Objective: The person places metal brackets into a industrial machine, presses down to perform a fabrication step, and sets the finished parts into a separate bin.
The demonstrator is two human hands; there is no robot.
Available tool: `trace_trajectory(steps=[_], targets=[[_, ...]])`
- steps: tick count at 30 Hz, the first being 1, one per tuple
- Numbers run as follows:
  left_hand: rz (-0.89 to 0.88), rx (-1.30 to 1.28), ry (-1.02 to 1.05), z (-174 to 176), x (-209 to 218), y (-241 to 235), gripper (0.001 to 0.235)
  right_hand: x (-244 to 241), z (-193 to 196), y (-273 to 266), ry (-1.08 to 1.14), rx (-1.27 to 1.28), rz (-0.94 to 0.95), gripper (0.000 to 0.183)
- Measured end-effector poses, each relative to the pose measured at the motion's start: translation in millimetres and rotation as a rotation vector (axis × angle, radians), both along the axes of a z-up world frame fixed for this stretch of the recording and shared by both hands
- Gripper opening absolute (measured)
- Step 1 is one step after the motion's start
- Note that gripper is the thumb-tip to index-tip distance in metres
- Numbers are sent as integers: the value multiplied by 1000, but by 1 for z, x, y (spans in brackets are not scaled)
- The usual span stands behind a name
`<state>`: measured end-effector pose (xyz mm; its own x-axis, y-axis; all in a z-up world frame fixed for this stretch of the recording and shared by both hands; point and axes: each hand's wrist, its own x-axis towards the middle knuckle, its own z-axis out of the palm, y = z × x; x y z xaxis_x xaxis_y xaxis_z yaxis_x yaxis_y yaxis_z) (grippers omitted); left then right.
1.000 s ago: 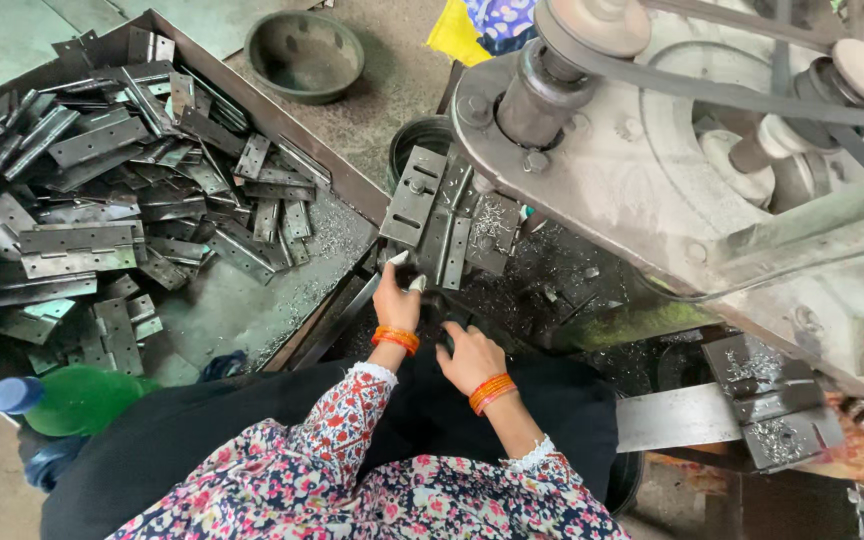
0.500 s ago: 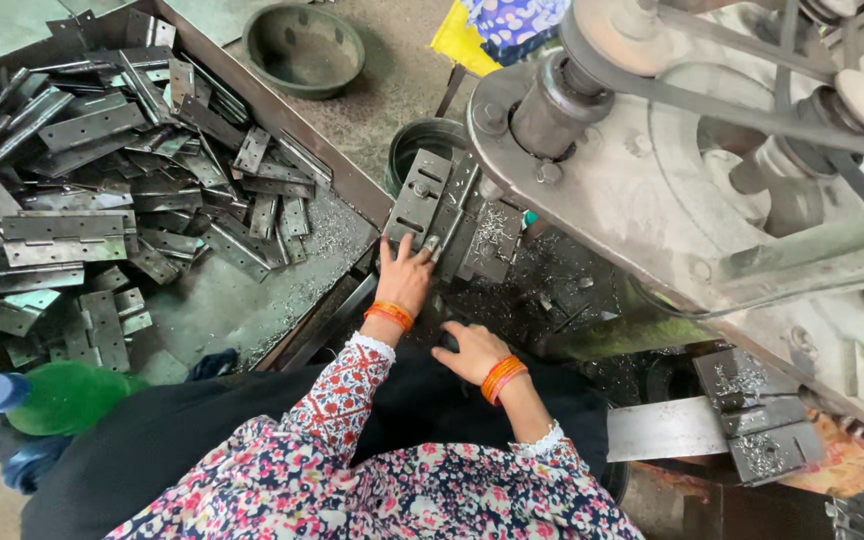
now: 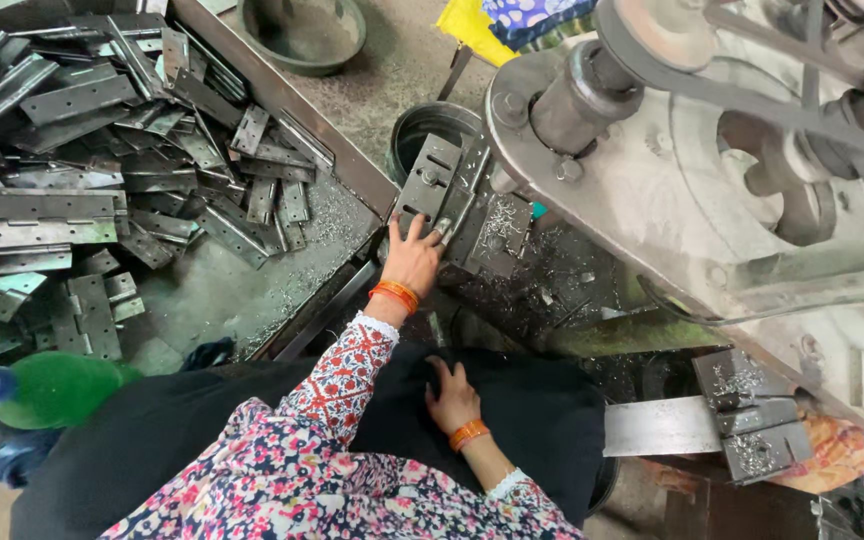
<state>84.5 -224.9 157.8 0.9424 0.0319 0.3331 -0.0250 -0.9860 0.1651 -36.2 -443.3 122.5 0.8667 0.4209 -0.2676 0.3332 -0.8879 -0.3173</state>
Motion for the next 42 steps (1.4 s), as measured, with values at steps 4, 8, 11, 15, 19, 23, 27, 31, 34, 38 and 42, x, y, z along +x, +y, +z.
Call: trace_trajectory(steps=[4,8,11,15,19,23,27,31,34,38,42], targets=[[11,-15,42,3,-10,-2,29,7,-12,-5,-10,17,20,53],[38,-34,-10,2,-2,-3,31,24,28,-1,34,-5,63,55],[59,-34,51,-6,14,-1,29,48,70,9,9,-34,116,54],[79,-42,65,-7,36,-2,29,64,94,18,42,-84,101,52],[87,-36,81,-6,41,-3,29,36,44,8,27,-109,55,55],[91,-16,-13,-7,36,-3,30,6,-9,-3,-24,41,-7,49],[94,40,6,-9,25,-10,32,6,-11,-9,-2,37,3,50],[83,31,31,-9,10,-11,34,28,21,-3,45,-16,44,58],[78,1,113,-9,18,-13,34,55,57,2,5,-43,142,56],[104,10,95,-8,47,-16,36,73,75,11,22,-79,128,52],[96,-30,150,-12,56,-15,35,30,23,0,36,-66,51,46]])
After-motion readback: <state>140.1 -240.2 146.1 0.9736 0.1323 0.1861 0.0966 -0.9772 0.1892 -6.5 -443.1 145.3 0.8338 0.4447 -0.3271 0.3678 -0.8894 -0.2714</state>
